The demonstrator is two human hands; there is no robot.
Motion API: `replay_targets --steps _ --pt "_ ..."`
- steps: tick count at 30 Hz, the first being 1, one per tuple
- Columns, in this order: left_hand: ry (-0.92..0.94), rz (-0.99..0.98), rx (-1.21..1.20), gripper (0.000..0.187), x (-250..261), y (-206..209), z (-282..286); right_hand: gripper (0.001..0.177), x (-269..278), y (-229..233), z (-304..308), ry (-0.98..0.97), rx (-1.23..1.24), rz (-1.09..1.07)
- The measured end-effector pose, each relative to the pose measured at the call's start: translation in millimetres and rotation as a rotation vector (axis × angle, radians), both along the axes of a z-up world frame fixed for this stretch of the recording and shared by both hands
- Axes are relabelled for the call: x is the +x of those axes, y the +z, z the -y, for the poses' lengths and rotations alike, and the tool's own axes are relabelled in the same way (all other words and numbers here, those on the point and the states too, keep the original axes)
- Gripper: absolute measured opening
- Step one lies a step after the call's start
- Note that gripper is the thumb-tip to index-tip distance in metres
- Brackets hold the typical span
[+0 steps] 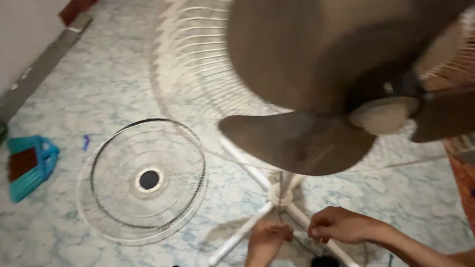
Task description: The person assembles a standing fan by attaching the fan blades to the motor hub, securing the central cap, wiping the blades with a cloth, and attaching the front protective cage. The person handles the fan blades, central cap, and front cage throughout the process.
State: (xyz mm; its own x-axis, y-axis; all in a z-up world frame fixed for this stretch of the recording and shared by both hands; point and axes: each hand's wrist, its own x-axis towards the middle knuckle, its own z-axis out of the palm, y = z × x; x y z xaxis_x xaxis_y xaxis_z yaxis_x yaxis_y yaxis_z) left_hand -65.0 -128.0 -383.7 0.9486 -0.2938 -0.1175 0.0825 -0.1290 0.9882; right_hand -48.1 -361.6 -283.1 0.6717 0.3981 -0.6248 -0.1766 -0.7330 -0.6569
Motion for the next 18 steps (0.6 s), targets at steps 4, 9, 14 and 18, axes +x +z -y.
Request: replay_targets --steps 4,9,14,18 --pt "0.215 -0.164 0.174 0.028 15.3 6.6 -44.8 0.035 15.1 33.6 -63.7 0.203 -0.033 0.063" --pt "0.451 0.013 0.298 0.028 33.9 -13.5 -99.9 0.038 25.1 47.9 -136.1 0.342 -0.144 0.189" --pt "0.588 0.104 0.429 0.031 33.1 -46.3 -144.0 0.042 35.9 47.9 -172.3 0.521 -0.286 0.129" --pt "0.541 0.224 0.732 0.038 31.8 -59.0 -178.6 0.041 58.6 24.9 -192.2 0.537 -0.404 0.139"
